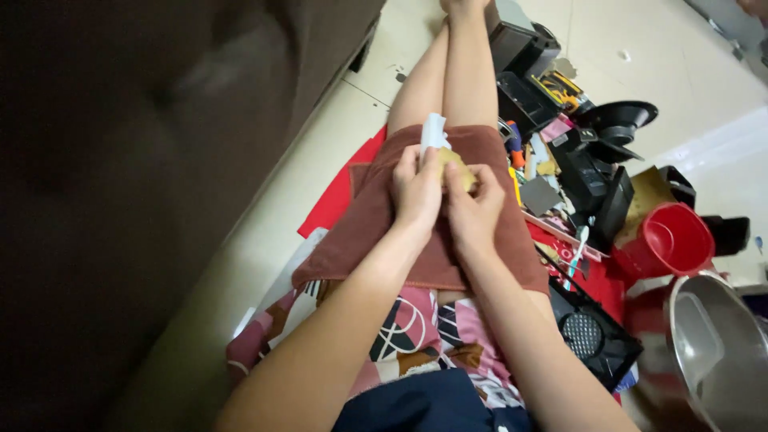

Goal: The person sits on the floor and sands white plastic parts using a sanding block. They handle several pieces, rubbing them against the block to smooth the surfaces, and occasionally inspect the parts before continuing the sanding process.

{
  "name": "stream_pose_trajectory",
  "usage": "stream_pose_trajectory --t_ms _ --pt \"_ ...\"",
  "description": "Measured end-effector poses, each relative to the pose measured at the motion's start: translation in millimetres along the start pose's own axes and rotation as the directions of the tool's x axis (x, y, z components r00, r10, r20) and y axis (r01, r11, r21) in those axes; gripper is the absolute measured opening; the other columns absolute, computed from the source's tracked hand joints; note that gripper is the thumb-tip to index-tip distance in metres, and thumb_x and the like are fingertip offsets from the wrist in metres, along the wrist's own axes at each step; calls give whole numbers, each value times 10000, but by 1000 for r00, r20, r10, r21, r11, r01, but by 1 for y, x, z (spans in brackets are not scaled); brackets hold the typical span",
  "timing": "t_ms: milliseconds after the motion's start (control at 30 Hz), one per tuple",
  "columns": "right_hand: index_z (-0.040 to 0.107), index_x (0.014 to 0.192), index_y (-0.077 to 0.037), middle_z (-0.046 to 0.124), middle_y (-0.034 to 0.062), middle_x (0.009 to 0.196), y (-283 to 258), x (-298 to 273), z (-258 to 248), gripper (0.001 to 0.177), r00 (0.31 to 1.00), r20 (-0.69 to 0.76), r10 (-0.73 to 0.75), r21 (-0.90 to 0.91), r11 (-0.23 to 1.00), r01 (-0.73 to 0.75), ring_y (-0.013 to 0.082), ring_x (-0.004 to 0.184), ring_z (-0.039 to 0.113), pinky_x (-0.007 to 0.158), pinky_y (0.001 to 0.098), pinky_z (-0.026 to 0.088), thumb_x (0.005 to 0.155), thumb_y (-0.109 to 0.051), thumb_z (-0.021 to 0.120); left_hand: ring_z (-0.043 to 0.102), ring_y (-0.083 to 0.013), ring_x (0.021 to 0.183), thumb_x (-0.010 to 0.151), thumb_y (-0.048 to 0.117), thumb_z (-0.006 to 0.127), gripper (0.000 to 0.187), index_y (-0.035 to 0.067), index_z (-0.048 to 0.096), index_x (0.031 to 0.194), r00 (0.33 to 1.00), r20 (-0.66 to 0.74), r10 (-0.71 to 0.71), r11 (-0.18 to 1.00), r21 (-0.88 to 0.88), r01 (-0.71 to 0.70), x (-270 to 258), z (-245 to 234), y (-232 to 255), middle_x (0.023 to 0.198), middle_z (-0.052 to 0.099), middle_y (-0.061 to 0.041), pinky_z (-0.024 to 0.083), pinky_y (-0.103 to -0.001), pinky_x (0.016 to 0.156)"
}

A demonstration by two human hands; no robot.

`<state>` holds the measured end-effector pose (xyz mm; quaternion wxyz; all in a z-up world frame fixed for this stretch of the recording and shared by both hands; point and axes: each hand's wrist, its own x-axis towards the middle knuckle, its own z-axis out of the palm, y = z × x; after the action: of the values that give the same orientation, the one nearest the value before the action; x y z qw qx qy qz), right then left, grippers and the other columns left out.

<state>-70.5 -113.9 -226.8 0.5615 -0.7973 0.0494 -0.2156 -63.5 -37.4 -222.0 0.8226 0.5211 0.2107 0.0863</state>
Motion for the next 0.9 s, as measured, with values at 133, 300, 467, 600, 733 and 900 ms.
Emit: stream_pose_trajectory --t_ms 133,300,467,600,733,900 --pt "595 758 -60 533 87 515 -2 -2 2 168 999 23 36 22 999 -36 119 403 501 309 238 405 810 -203 667 635 -191 714 796 271 556 179 133 647 865 1000 14 4 999 37 -5 7 3 -6 756 658 -60 528 -314 585" --pt "565 703 -35 461 107 448 -5 -12 4 167 996 62 70 157 984 -79 161 324 472 283 251 381 813 -140 635 556 -192 507 762 238 568 217 73 655 873 999 48 -22 999 -43 24 11 7 -9 651 611 -82 476 -303 409" --pt "539 663 -23 412 92 438 -29 -19 4 172 983 154 102 325 934 -147 159 314 444 274 256 363 802 -76 624 570 -197 602 741 267 598 201 101 670 826 995 49 -89 994 -54 92 13 2 -1 718 610 -105 458 -302 457" --pt "533 673 -4 430 91 493 -42 -24 6 174 978 190 86 346 927 -148 154 347 449 283 266 390 821 -64 603 536 -169 591 736 272 610 185 108 664 804 992 88 -88 992 -87 96 10 -1 3 694 590 -86 446 -273 463" --pt "509 722 4 427 94 525 -42 -26 2 195 990 119 76 311 944 -109 158 376 468 251 288 407 887 -99 493 438 -226 233 780 206 571 211 29 626 881 972 204 -117 974 -170 152 19 0 -4 556 570 -186 340 -309 160" --pt "487 624 -18 386 108 378 -35 -22 6 348 990 122 70 229 969 -96 207 245 420 211 307 328 925 -182 428 391 -253 199 726 232 620 179 62 641 778 961 244 -132 984 -86 157 26 6 -18 452 511 -174 319 -362 137"
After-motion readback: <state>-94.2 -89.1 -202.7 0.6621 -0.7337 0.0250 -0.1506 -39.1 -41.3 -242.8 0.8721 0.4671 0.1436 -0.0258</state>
